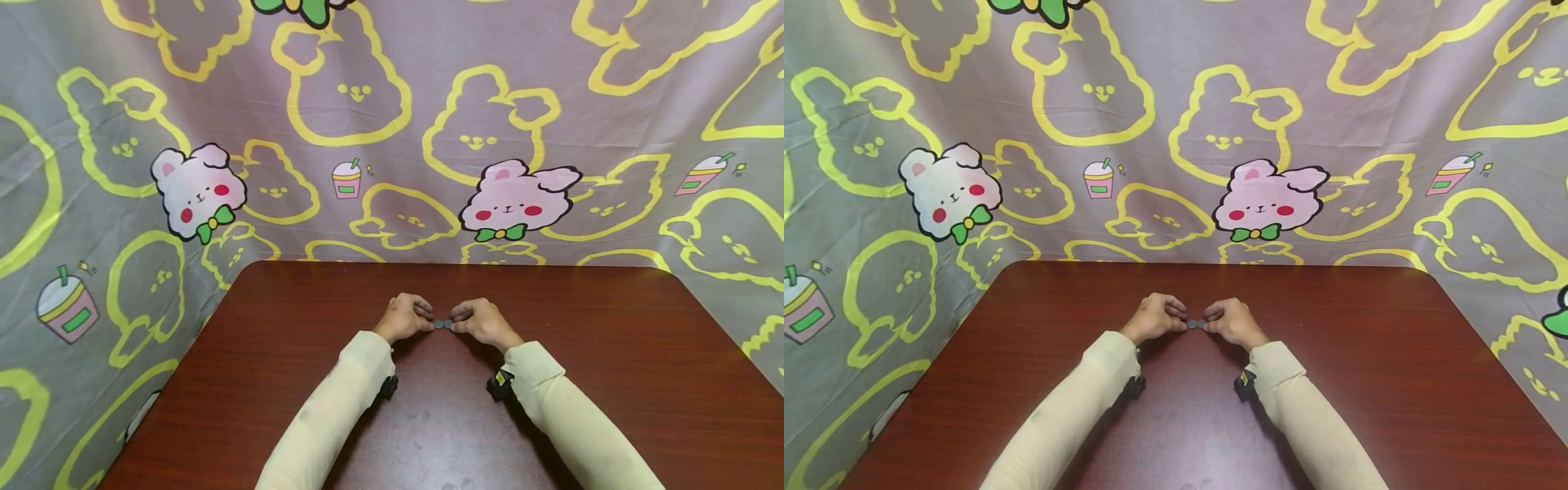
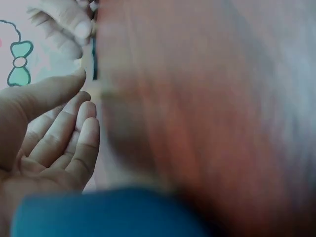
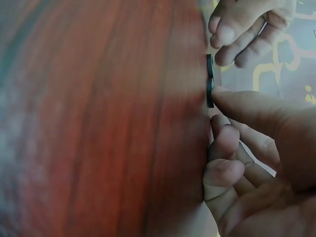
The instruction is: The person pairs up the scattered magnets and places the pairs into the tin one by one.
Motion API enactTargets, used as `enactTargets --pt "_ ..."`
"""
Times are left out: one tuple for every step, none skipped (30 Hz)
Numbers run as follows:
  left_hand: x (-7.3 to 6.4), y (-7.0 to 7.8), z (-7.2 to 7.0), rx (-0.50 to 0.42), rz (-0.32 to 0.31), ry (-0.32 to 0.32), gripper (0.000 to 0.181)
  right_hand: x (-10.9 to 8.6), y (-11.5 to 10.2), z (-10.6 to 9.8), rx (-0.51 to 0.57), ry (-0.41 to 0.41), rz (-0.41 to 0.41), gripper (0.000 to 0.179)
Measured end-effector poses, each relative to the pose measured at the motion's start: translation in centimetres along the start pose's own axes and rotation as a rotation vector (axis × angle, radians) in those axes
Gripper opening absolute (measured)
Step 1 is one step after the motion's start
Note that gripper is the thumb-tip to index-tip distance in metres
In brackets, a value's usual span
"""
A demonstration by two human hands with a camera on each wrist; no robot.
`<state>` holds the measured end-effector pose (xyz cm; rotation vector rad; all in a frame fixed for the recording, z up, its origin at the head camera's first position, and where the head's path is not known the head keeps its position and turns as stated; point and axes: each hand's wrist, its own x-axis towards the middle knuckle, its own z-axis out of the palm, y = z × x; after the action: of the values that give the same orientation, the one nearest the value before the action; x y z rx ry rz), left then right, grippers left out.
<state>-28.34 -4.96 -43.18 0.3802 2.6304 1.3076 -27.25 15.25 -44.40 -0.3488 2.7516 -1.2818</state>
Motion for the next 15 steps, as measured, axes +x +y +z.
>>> enactTargets --pt "-0.1 -0.1 -0.3 -0.008 -0.006 -0.008 0.027 0.0 0.0 0.0 0.001 -0.005 0.003 0.023" --pt "-0.2 -0.1 -0.6 -0.018 -0.008 -0.017 0.027 0.0 0.0 0.0 -0.002 -0.012 0.008 0.024" --pt "-0.3 -0.2 -0.9 -0.024 -0.005 -0.024 0.028 0.1 0.1 0.0 -0.002 -0.019 0.011 0.024" --pt "-0.4 -0.3 -1.2 -0.031 0.002 -0.031 0.028 0.1 0.2 -0.1 -0.003 -0.027 0.015 0.025" --pt "-0.5 -0.4 -1.5 -0.034 0.008 -0.037 0.029 0.2 0.2 -0.1 -0.001 -0.032 0.027 0.025" --pt "-0.6 -0.4 -1.7 -0.036 0.015 -0.041 0.029 0.2 0.3 -0.1 -0.005 -0.036 0.029 0.026" --pt "-0.7 -0.5 -1.9 -0.038 0.023 -0.043 0.030 0.2 0.3 -0.1 -0.007 -0.038 0.031 0.026" --pt "-0.9 -0.6 -2.1 -0.038 0.030 -0.043 0.030 0.2 0.3 -0.2 -0.010 -0.040 0.036 0.026" --pt "-1.0 -0.7 -2.3 -0.036 0.034 -0.042 0.031 0.3 0.2 -0.2 -0.012 -0.040 0.037 0.026" --pt "-1.2 -0.9 -2.5 -0.037 0.036 -0.040 0.032 0.3 0.2 -0.2 -0.015 -0.041 0.040 0.026" --pt "-1.4 -1.0 -2.7 -0.041 0.033 -0.040 0.032 0.3 0.1 -0.2 -0.020 -0.040 0.039 0.026" --pt "-1.6 -1.2 -2.9 -0.047 0.029 -0.040 0.033 0.3 0.1 -0.1 -0.021 -0.039 0.041 0.026" --pt "-1.9 -1.4 -3.1 -0.053 0.025 -0.040 0.034 0.3 0.0 -0.1 -0.024 -0.041 0.038 0.026" --pt "-2.2 -1.6 -3.3 -0.059 0.019 -0.044 0.035 0.4 -0.1 -0.1 -0.029 -0.044 0.033 0.027" --pt "-2.6 -1.8 -3.6 -0.067 0.012 -0.050 0.035 0.4 -0.1 0.0 -0.034 -0.046 0.024 0.027"
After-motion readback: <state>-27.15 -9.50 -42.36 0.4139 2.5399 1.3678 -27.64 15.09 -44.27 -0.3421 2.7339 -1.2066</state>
